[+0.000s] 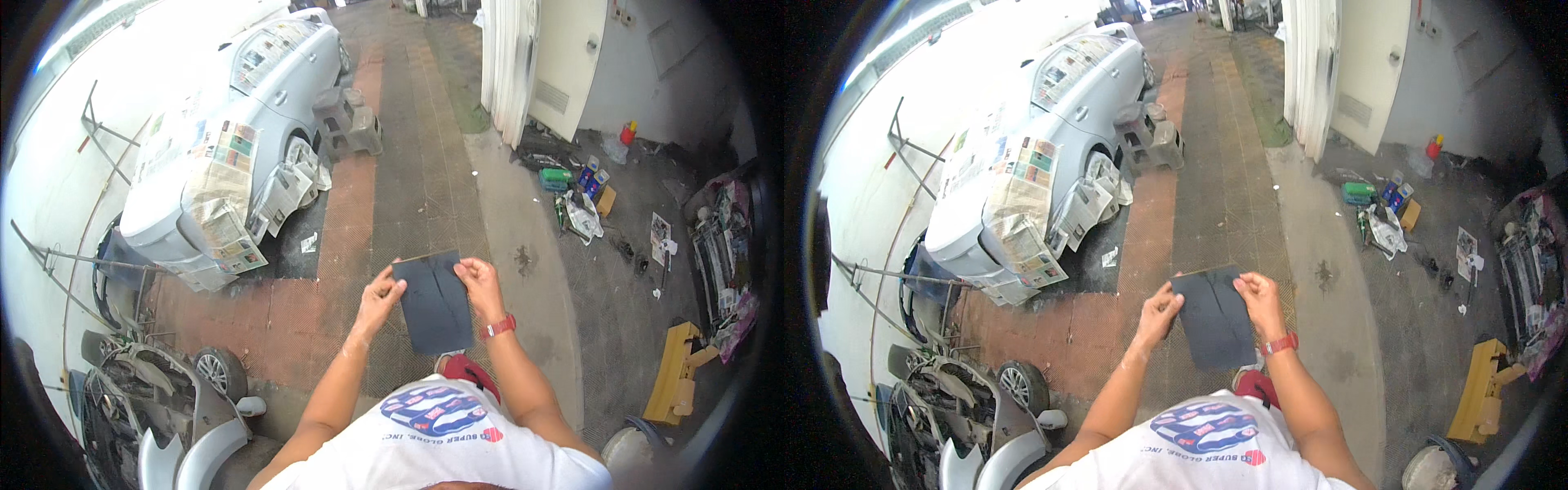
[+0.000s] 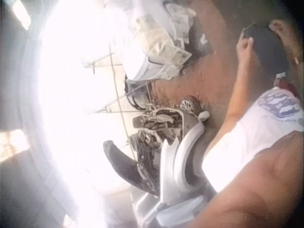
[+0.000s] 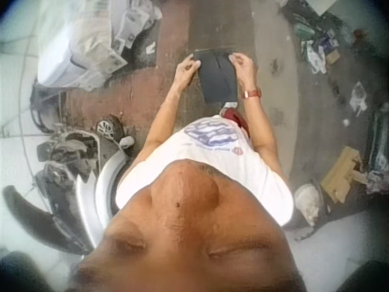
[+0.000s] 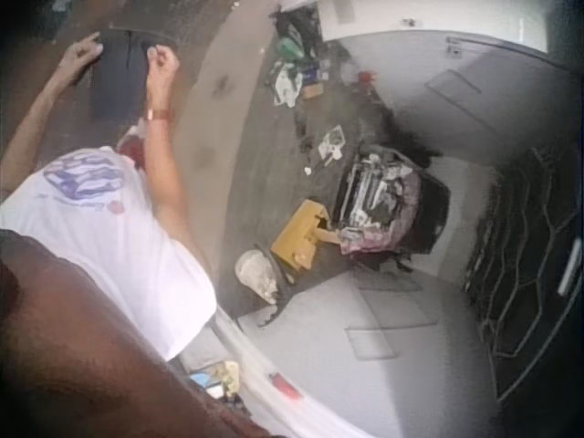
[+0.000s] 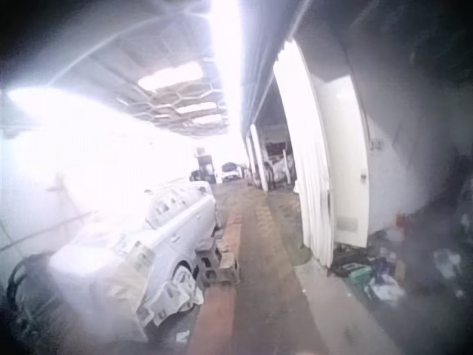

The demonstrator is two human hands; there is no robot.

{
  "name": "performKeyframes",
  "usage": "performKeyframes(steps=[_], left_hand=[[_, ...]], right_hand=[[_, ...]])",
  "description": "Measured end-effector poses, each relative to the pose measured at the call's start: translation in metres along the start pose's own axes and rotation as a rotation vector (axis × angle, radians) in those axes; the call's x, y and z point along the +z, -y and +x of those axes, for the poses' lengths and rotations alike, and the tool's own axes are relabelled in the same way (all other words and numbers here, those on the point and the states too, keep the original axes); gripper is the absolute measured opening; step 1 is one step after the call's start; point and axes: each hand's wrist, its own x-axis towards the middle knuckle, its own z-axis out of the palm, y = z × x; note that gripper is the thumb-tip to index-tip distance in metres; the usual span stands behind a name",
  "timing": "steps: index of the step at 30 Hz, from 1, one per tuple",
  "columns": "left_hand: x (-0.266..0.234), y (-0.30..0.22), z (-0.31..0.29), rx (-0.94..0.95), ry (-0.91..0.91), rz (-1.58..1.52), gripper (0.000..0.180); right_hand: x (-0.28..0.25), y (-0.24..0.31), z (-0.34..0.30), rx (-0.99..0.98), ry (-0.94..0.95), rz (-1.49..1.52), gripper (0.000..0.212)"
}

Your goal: The person walks through a workshop carrying a bucket, then uses a sanding block to sand the hood of a white car. The person repeatedly dips the sanding block into water and continues sanding the hood surface.

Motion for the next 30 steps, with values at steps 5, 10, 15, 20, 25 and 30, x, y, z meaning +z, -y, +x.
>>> performKeyframes(steps=[5,10,15,20,25,30], left_hand=[[-0.002,-0.041,0.134,0.102,-0.098,-0.027,0.049],[-0.012,-0.043,0.257,0.090,-0.244,-0.117,0.043],[-0.036,-0.018,0.363,0.004,-0.199,-0.297,0.044],[-0.053,-0.006,0.473,-0.138,-0.008,-0.255,0.048],[-0.068,0.031,0.591,-0.146,0.021,-0.286,0.054],[-0.072,0.017,0.699,-0.174,0.131,-0.277,0.053]], right_hand=[[0.004,0.040,0.134,-0.028,0.137,-0.143,0.018],[0.025,0.049,0.256,0.065,0.238,-0.049,0.016],[0.059,0.044,0.374,0.054,0.268,0.001,0.015],[0.102,0.040,0.517,0.017,0.220,0.007,0.014],[0.140,0.050,0.645,-0.024,0.175,-0.028,0.015],[0.146,0.043,0.773,-0.036,0.098,-0.043,0.016]])
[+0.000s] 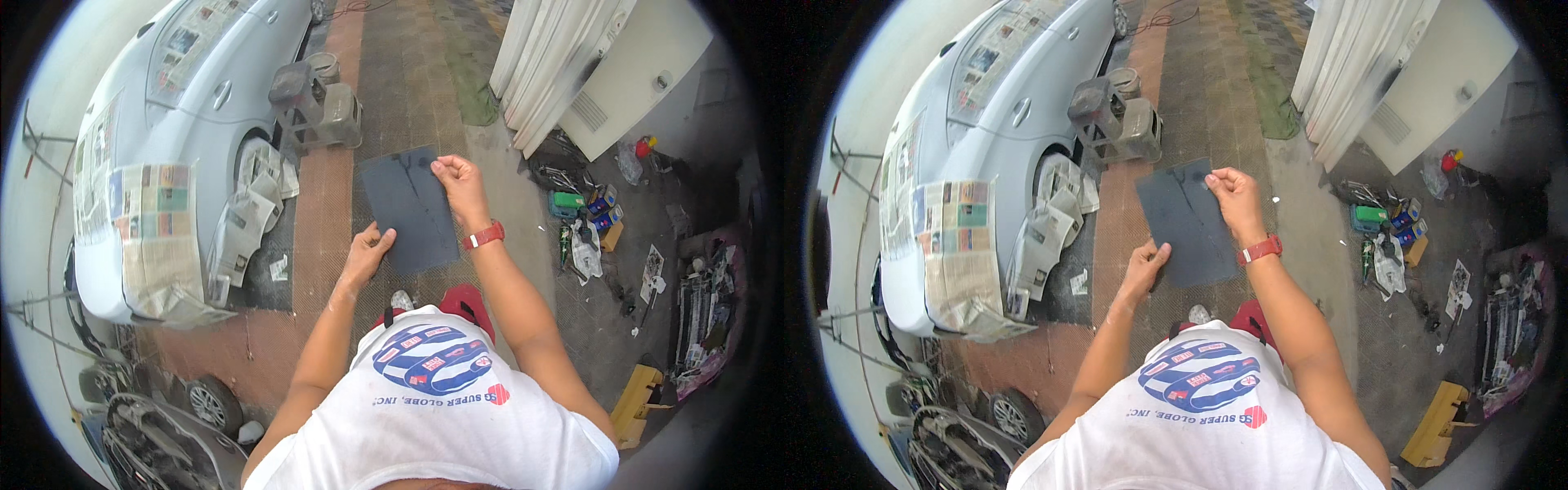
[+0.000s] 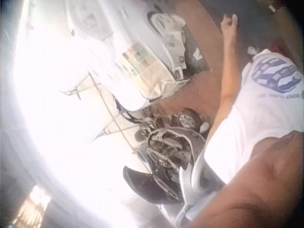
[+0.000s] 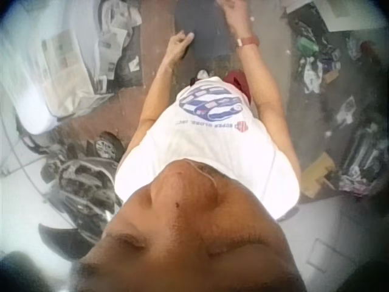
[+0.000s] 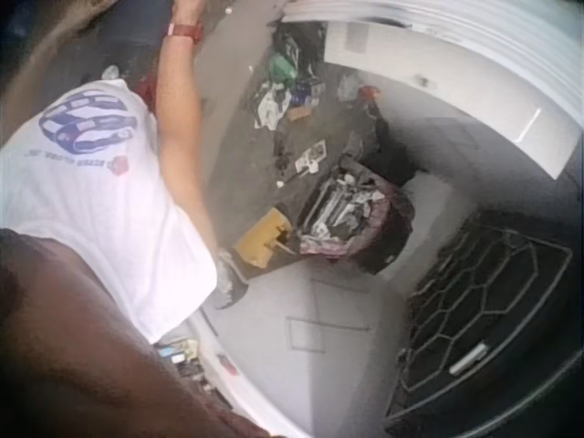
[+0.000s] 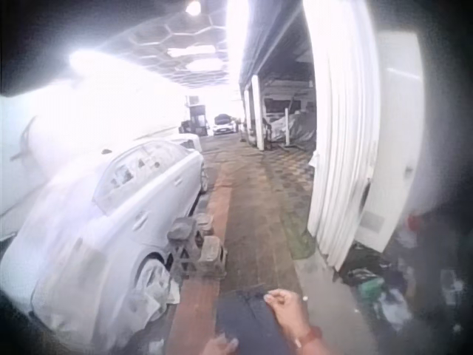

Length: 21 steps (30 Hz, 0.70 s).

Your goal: The person walks through a workshop carrying a bucket, then uses a sanding block to sand the hood of a white car. The person repeatedly dips the sanding block into water and continues sanding the hood surface.

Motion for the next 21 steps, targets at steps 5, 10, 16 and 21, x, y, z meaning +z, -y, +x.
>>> performKeyframes(steps=[5,10,16,21], left_hand=[[0.000,-0.035,0.094,-0.065,0.004,0.109,0.052],[-0.011,-0.035,0.204,-0.165,0.079,0.322,0.053],[-0.010,-0.091,0.342,-0.134,-0.394,0.623,0.083],[-0.042,-0.114,0.461,-0.198,-0.213,0.522,0.111]], right_hand=[[-0.008,-0.009,0.109,0.041,-0.048,0.095,0.016],[-0.038,-0.039,0.224,0.031,-0.085,0.002,0.015],[-0.030,-0.049,0.321,-0.051,0.022,-0.214,0.019],[0.018,-0.036,0.407,0.164,0.339,0.152,0.029]])
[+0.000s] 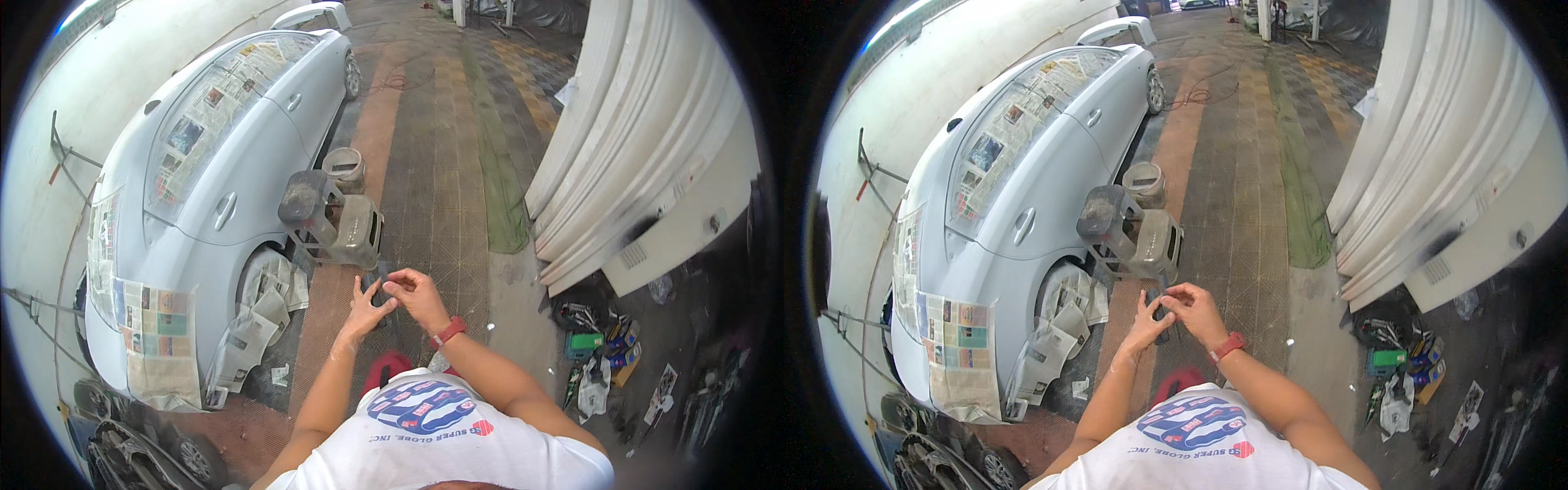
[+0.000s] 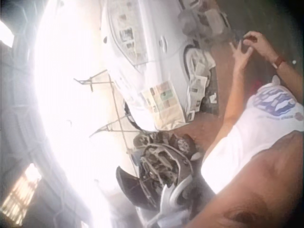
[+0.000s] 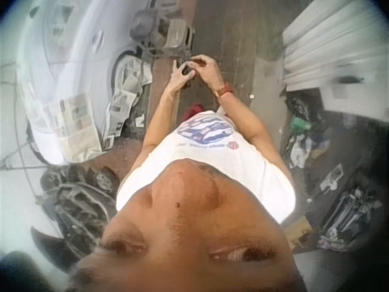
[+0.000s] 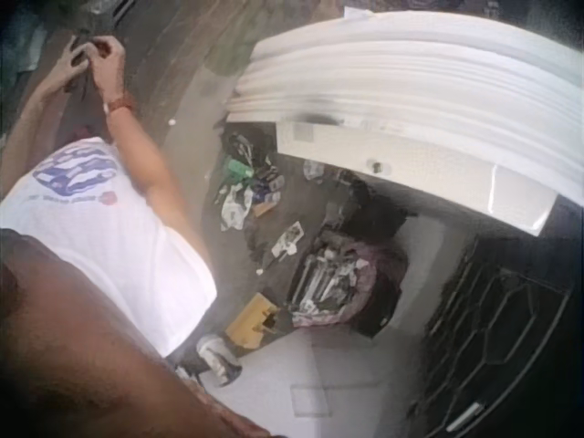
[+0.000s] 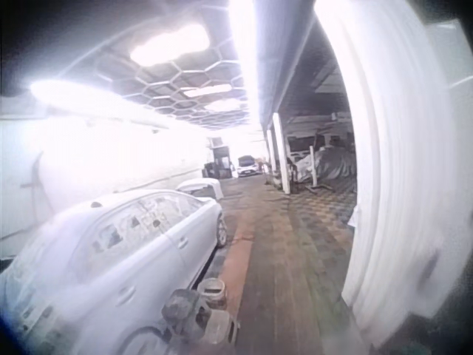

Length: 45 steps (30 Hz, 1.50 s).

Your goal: The person walks through a workshop carrying a bucket, then uses a sanding block to sand the hood of a white car. The person repeatedly dips the sanding block into water and continues sanding the hood surface.

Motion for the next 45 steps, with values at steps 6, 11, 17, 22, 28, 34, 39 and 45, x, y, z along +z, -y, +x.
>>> performKeyframes(steps=[6,11,17,22,28,34,39,45], left_hand=[[-0.010,-0.024,0.096,0.067,0.083,-0.584,0.107],[-0.024,-0.024,0.189,0.118,0.074,-0.633,0.099],[-0.068,-0.023,0.317,0.131,0.150,-0.478,0.106],[-0.131,-0.045,0.392,0.114,0.172,-0.488,0.106],[-0.225,-0.033,0.434,0.060,-0.815,0.017,0.076],[-0.289,-0.077,0.456,0.329,-0.793,0.635,0.043],[-0.303,-0.091,0.479,0.359,-0.777,0.512,0.016],[-0.289,-0.134,0.519,0.229,-0.645,0.230,0.010]], right_hand=[[-0.026,0.013,0.113,0.096,0.096,0.059,0.032],[-0.035,0.015,0.206,0.117,0.132,-0.059,0.029],[-0.029,0.028,0.330,0.242,0.048,-0.044,0.029],[-0.024,0.023,0.432,0.184,-0.022,-0.098,0.018],[0.007,0.056,0.517,0.011,-0.050,-0.383,0.010],[0.054,0.078,0.576,-0.194,0.496,-0.628,0.017],[0.046,0.115,0.643,-0.093,0.720,-0.423,0.017],[-0.024,0.134,0.738,0.030,0.791,-0.267,0.015]])
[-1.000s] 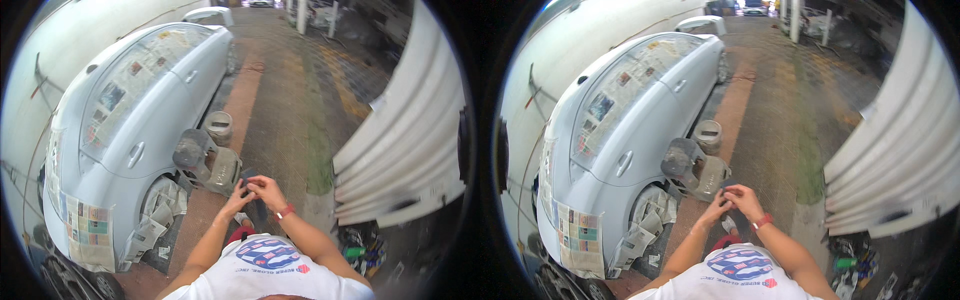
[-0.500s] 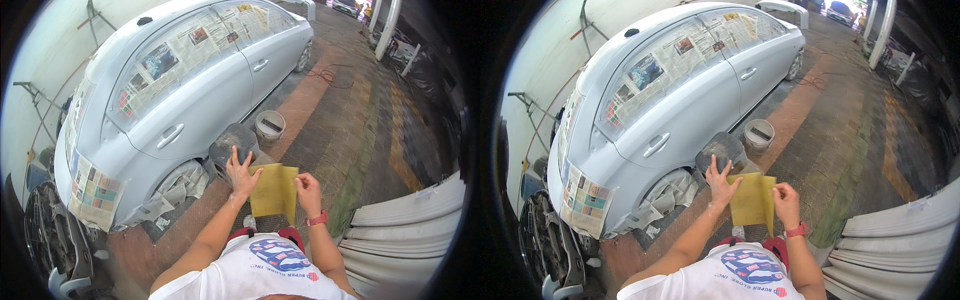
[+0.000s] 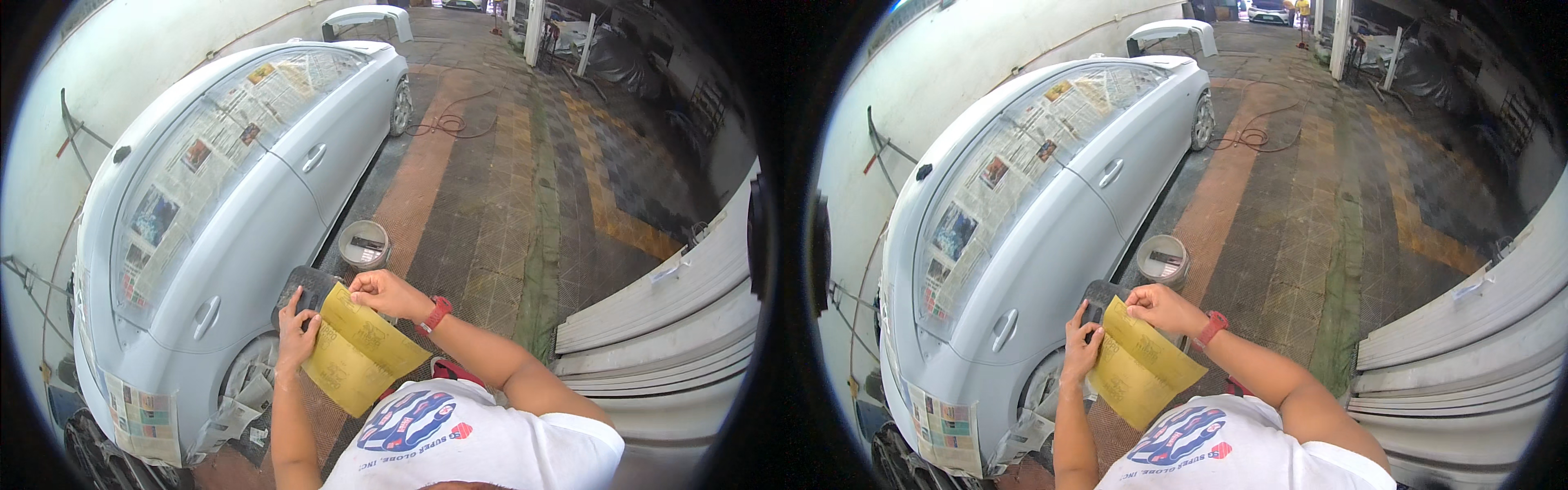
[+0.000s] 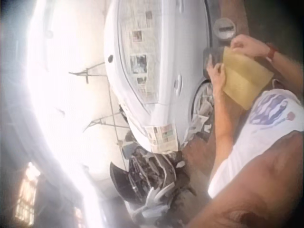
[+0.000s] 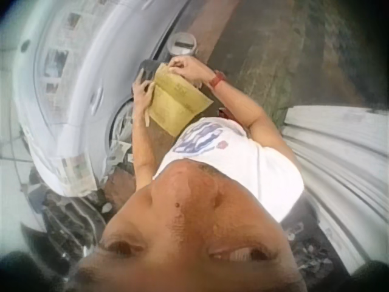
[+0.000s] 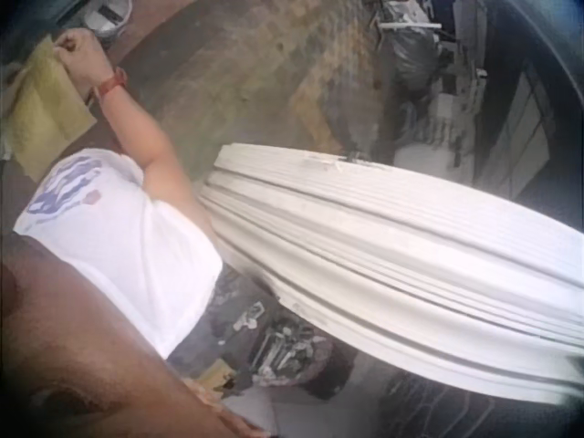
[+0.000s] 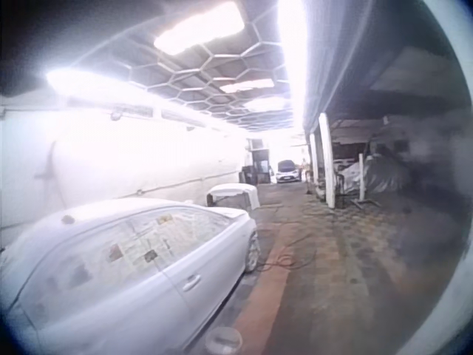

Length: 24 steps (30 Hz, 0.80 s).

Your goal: The person walks through a workshop carrying a bucket, then uses a sanding block to sand the hood of a white car. The person repeatedly dips the sanding block into water and continues sanding the hood surface.

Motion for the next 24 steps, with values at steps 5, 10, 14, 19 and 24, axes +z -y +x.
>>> performKeyframes(steps=[5,10,14,19,24], left_hand=[[0.021,-0.009,0.011,-0.105,0.042,0.230,0.014],[0.059,-0.085,0.041,0.089,0.044,0.623,0.020],[0.055,-0.095,0.035,0.073,0.068,0.788,0.021],[0.035,-0.107,0.031,0.092,0.135,0.774,0.023],[-0.005,-0.097,0.031,-0.032,0.273,0.463,0.033]], right_hand=[[-0.041,-0.014,0.019,-0.370,-0.330,-0.774,0.018],[-0.043,-0.049,0.025,-0.653,0.071,-1.216,0.025],[-0.040,-0.046,0.043,-0.256,0.312,-0.914,0.022],[-0.037,-0.021,0.058,-0.340,0.443,-0.903,0.023],[-0.031,0.009,0.078,-0.399,0.606,-0.782,0.025]])
